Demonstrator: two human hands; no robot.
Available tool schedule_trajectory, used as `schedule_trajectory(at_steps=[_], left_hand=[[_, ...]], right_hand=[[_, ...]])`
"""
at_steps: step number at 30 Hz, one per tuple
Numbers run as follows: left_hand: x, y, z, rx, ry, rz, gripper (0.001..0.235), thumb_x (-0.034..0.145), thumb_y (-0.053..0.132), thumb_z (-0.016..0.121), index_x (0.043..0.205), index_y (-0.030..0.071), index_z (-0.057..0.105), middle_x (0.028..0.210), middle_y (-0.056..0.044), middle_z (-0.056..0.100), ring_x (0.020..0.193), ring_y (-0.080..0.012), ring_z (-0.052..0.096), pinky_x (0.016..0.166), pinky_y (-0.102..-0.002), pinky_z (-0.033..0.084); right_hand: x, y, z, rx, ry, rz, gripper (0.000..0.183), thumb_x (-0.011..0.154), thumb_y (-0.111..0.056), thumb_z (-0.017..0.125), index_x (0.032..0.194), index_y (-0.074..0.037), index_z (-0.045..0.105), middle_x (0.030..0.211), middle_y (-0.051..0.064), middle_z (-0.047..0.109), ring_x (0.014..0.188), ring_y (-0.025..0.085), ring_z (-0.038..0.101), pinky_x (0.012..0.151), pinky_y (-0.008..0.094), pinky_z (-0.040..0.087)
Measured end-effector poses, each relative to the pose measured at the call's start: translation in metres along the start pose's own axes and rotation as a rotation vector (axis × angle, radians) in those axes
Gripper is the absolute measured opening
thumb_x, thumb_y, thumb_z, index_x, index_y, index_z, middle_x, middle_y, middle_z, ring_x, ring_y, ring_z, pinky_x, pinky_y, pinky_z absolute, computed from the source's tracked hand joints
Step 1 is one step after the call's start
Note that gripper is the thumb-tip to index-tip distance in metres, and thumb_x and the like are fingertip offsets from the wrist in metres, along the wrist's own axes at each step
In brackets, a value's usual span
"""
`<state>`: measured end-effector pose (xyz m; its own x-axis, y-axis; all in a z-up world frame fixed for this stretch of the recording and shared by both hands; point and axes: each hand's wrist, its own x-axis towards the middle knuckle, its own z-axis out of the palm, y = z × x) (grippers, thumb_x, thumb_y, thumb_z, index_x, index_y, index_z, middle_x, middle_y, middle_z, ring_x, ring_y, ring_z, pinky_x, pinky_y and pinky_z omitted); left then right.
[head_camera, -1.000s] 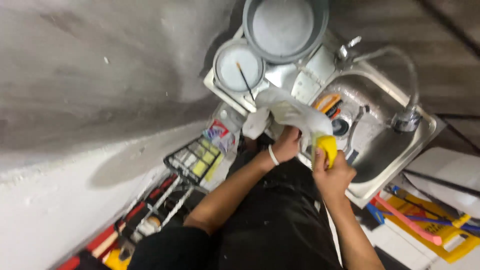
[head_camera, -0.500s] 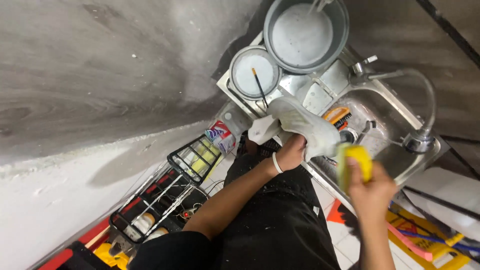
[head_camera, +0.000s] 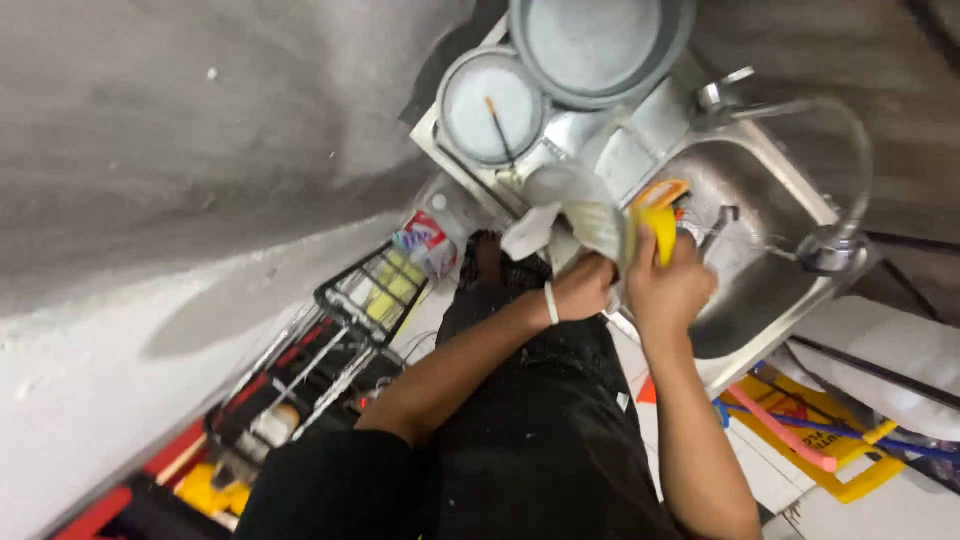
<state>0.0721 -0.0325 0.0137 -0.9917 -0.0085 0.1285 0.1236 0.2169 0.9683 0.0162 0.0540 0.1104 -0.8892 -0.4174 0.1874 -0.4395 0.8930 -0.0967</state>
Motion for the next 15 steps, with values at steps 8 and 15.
schedule_trajectory(at_steps=[8, 15], left_hand=[[0.016, 0.077, -0.065, -0.986, 0.348, -0.203, 0.015, 0.086, 0.005, 0.036, 0.090, 0.005, 0.050, 0.082, 0.002, 0.048, 0.081, -0.0074, 0.040, 0.082, -0.028, 0.036], [0.011, 0.084, -0.068, -1.303, 0.451, 0.135, 0.025, 0.091, 0.040, 0.033, 0.094, 0.017, 0.041, 0.106, -0.001, 0.052, 0.106, -0.0104, 0.045, 0.093, -0.025, 0.033]], right_hand=[[0.108, 0.044, -0.003, 0.934, 0.179, 0.188, 0.038, 0.109, -0.034, 0.040, 0.097, -0.001, 0.054, 0.087, 0.015, 0.056, 0.086, 0.018, 0.050, 0.083, 0.033, 0.042], [0.213, -0.030, 0.092, 0.693, -0.435, -0.014, 0.054, 0.099, -0.047, 0.031, 0.099, 0.003, 0.053, 0.093, 0.029, 0.058, 0.097, 0.046, 0.052, 0.082, 0.052, 0.040]])
